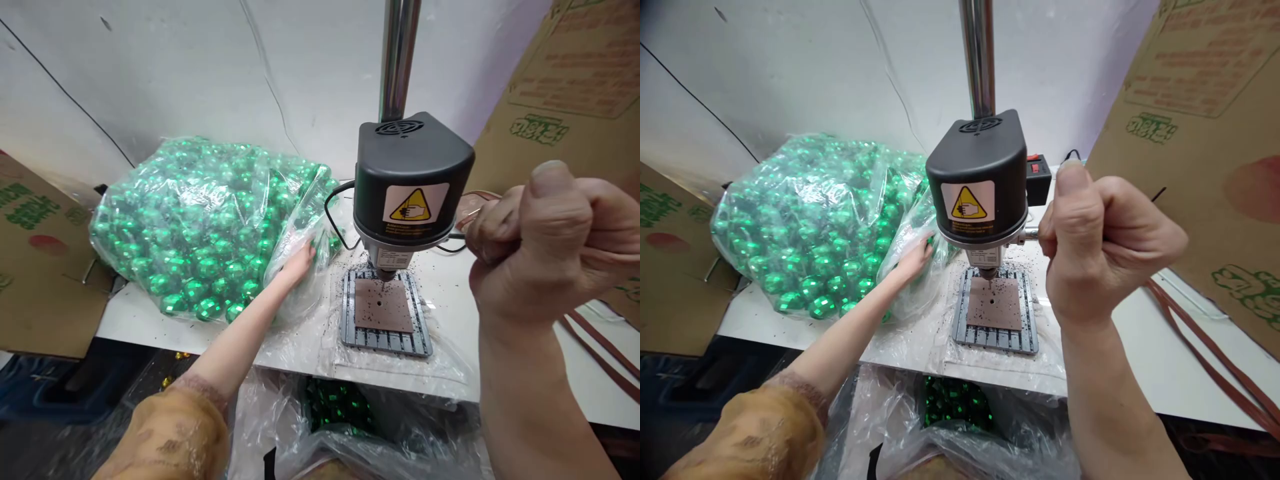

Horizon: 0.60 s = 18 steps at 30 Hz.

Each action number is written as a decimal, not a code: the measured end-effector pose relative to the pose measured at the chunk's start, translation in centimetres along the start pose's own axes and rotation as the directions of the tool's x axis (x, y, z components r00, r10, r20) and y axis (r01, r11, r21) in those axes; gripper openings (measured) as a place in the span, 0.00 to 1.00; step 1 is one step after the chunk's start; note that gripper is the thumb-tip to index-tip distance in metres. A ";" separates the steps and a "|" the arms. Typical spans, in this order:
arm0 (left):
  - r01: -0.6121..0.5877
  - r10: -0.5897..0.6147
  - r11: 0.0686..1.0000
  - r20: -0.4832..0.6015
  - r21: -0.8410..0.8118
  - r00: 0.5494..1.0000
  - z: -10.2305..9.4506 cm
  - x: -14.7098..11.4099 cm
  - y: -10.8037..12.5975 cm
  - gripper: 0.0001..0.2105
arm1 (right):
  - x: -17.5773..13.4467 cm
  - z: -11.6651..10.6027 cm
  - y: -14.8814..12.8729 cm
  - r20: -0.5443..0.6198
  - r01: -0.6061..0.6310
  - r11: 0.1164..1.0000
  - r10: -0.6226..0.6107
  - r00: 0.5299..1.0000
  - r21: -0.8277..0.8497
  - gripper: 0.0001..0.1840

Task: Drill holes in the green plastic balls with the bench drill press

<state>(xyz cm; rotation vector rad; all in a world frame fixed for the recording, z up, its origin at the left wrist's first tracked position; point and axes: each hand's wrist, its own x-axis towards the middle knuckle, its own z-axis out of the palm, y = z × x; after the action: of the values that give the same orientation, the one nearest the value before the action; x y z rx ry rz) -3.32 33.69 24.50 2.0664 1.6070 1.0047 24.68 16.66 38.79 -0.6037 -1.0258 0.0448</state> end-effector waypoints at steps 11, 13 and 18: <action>0.286 -0.338 0.584 0.093 -0.759 0.937 -1.1 -8.4 5.2 0.22 | -0.1 0.2 -0.4 0.000 0.006 1.000 -0.006 1.000 0.019 0.33; 0.338 -0.314 0.483 0.201 -0.807 0.928 -0.9 -9.7 5.9 0.27 | -0.1 0.3 -0.5 -0.017 0.000 1.000 0.000 1.000 0.019 0.32; 0.515 -0.268 0.274 0.450 -0.812 0.852 0.9 -11.5 7.2 0.31 | 0.0 0.1 -0.3 -0.034 -0.023 1.000 0.022 0.999 -0.011 0.31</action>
<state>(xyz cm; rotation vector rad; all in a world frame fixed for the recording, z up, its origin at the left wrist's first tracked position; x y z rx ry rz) 1.09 20.80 24.83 0.8561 0.9272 1.0450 24.51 16.50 38.97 -0.6248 -0.9868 0.0481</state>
